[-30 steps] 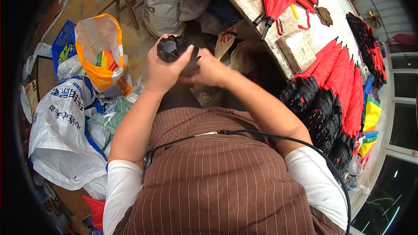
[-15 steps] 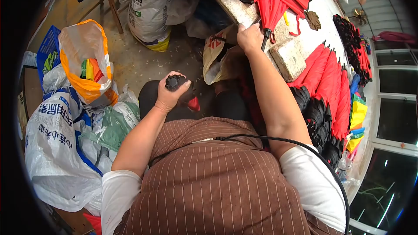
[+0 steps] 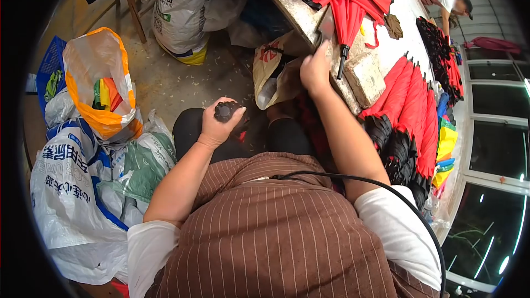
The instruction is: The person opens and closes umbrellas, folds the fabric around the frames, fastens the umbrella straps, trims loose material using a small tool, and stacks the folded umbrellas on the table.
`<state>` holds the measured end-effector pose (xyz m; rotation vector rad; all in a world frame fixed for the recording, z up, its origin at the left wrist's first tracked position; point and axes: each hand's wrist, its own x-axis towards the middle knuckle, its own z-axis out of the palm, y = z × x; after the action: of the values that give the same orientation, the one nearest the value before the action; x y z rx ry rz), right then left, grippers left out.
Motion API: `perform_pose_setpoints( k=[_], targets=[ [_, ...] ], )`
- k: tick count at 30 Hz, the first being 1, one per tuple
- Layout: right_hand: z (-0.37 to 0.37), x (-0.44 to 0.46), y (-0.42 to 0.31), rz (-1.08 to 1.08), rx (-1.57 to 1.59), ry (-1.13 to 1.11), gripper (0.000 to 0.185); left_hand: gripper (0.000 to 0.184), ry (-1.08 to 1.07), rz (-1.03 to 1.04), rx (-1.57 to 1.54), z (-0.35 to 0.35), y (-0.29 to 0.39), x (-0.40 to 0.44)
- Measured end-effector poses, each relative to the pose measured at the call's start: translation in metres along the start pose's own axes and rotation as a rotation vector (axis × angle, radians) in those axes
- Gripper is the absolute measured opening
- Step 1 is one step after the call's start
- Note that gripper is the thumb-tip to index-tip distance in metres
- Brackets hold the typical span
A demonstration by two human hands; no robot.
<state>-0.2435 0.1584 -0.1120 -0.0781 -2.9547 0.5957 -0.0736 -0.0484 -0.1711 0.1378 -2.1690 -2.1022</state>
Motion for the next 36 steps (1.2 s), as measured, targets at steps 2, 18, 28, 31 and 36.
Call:
perform_pose_setpoints(
  k=[2,18,28,31,36],
  targets=[
    [0.001,-0.026,0.0,-0.059,0.059,-0.017,0.072,0.015,0.075,0.038,-0.107,0.004,0.007,0.002],
    [-0.064,-0.114,-0.022,-0.257,0.619,-0.525,0.058,0.02,0.28,0.2,0.09,-0.052,0.059,0.048],
    [-0.157,-0.122,-0.098,-0.699,1.071,-0.088,0.048,0.021,0.282,0.544,0.477,-0.077,0.084,0.062],
    [-0.125,-0.13,-0.078,-0.878,0.889,-0.09,0.049,0.02,0.258,0.497,0.472,-0.081,0.091,0.058],
    [-0.085,-0.148,-0.043,-0.862,0.51,-0.323,0.056,0.021,0.162,0.432,0.586,-0.089,0.082,0.054]
  ],
)
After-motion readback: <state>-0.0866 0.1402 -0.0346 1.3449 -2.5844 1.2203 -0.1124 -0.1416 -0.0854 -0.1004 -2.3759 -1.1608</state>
